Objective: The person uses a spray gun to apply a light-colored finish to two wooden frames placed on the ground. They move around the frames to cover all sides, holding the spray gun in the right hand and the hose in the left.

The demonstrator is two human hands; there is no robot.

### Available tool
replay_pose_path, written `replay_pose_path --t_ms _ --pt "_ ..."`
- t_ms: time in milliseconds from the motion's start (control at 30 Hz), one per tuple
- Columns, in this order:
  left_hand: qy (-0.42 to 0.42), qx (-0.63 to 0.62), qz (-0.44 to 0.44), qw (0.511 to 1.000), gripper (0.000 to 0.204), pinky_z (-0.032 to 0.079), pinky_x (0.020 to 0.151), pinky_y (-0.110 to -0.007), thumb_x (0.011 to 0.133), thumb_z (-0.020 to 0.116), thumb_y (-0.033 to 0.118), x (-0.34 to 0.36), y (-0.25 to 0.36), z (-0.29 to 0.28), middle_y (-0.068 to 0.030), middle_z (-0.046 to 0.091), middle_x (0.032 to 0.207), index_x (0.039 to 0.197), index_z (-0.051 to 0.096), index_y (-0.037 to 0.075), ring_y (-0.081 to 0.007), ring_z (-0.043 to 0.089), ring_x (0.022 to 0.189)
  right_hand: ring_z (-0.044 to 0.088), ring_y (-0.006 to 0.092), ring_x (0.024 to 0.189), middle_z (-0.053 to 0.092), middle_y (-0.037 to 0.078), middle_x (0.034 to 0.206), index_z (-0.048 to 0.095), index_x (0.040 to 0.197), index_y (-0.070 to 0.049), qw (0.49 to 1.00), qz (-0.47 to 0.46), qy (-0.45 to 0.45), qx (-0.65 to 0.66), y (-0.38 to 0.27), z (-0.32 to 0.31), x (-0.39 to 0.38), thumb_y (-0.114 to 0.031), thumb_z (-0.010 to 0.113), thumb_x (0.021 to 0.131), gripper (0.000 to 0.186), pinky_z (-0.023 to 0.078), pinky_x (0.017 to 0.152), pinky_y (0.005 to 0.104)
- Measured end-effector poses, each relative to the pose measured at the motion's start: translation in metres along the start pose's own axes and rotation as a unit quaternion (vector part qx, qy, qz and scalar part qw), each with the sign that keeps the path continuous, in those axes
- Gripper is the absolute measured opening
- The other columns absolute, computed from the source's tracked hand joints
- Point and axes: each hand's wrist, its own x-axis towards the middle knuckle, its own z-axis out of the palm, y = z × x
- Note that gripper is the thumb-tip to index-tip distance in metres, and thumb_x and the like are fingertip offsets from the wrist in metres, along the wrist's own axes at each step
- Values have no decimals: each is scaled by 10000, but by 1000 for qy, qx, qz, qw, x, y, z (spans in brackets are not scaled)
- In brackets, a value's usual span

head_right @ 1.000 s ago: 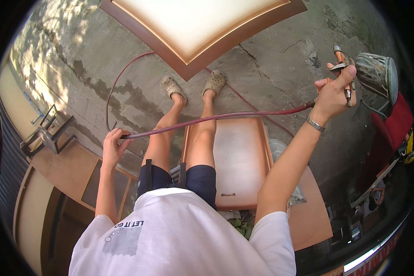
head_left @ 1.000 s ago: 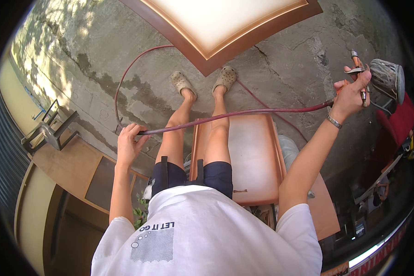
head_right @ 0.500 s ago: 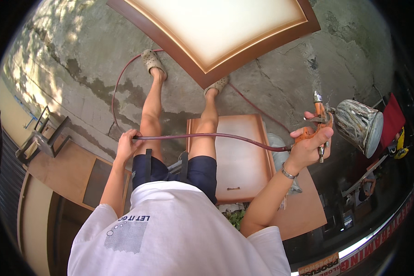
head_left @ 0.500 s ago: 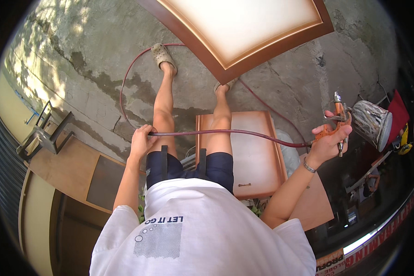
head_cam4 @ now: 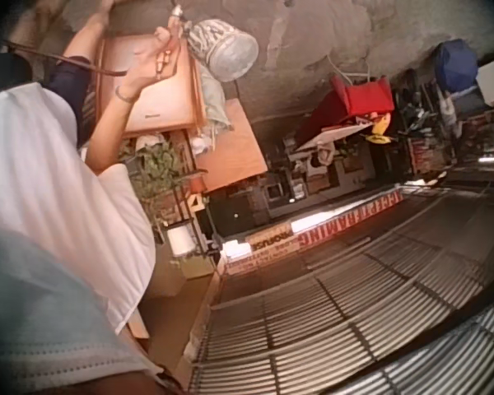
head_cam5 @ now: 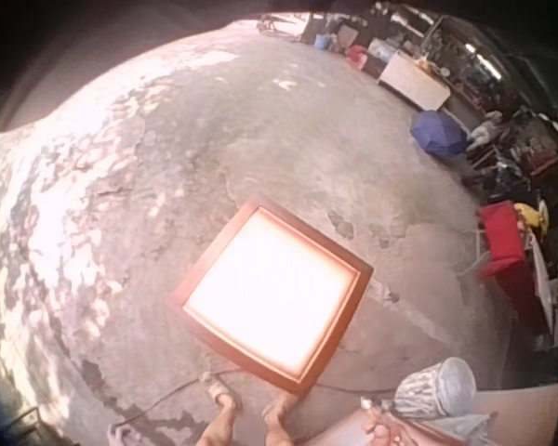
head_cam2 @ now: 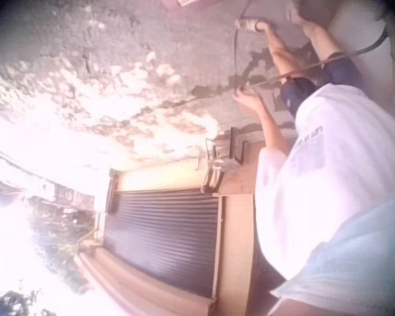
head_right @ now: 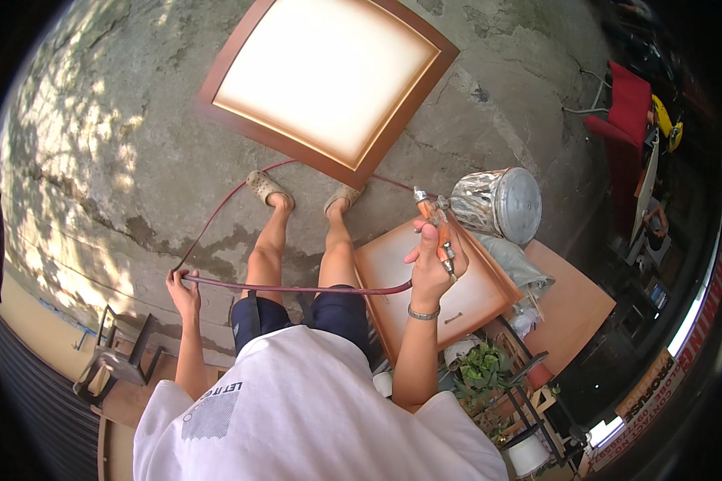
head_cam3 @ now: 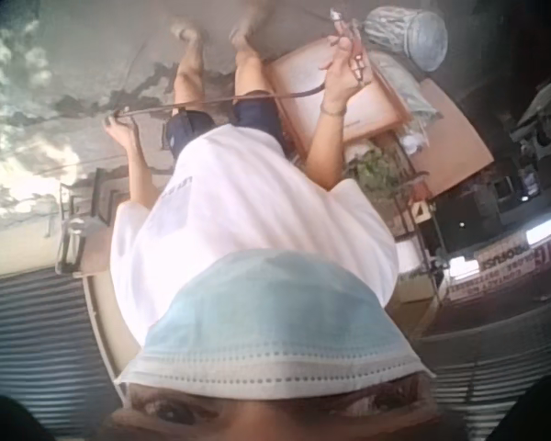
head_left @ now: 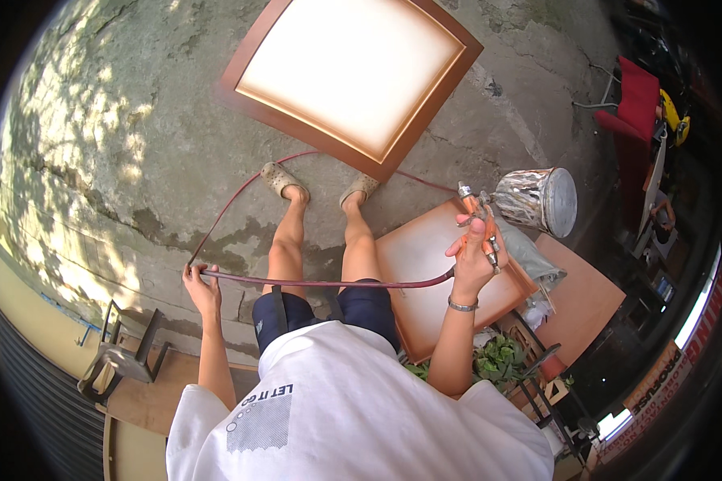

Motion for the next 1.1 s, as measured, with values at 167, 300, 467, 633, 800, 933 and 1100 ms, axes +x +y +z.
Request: replay_pose_path --t_ms 167,300,467,633,800,933,1100 --pt "-83 -93 -27 992 466 343 1200 -527 1005 726 351 27 -11 4 -299 545 1453 1350 587 70 -477 338 1516 575 86 444 773 90 878 742 1091 61 999 16 45 -4 -31 -30 -57 -276 648 1071 350 428 416 238" --pt "-100 -118 23 988 442 363 1185 -525 989 750 351 44 25 -20 -234 599 1423 1315 616 84 -472 343 1522 578 96 442 764 92 867 745 1123 55 997 -35 68 -15 -54 -63 -91 -302 623 1084 379 432 408 242" --pt "-73 -147 99 981 435 383 1173 -519 991 746 344 50 43 -51 -243 603 1420 1313 618 82 -479 373 1509 585 111 447 762 97 855 749 1134 42 994 -48 98 7 -81 -85 -134 -305 632 1079 371 447 402 255" --pt "-40 -223 147 963 401 376 1182 -499 990 751 308 54 56 -91 -254 615 1405 1283 631 63 -469 384 1512 574 114 452 701 74 750 769 1139 5 990 -73 120 22 -95 -105 -183 -264 676 1059 296 439 400 280" --pt "-58 -266 204 940 353 381 1182 -466 985 766 261 71 94 -139 -317 546 1497 1225 639 36 -449 376 1534 624 121 475 794 117 940 759 1218 -11 981 -117 153 -12 -103 -124 -228 -324 640 1073 366 479 394 256" --pt "-26 -343 338 876 291 405 1153 -412 967 785 174 97 138 -190 -355 456 1570 1150 629 10 -443 394 1530 561 99 461 673 38 710 777 1172 -17 976 -96 192 20 -134 -115 -258 -255 742 1017 286 445 405 282" --pt "-16 -287 426 858 315 438 1101 -388 949 806 175 135 147 -255 -287 505 1565 1130 614 3 -392 394 1542 590 93 479 703 34 752 777 1172 -18 974 -66 218 19 -167 -69 -286 -253 751 1008 288 481 407 264"
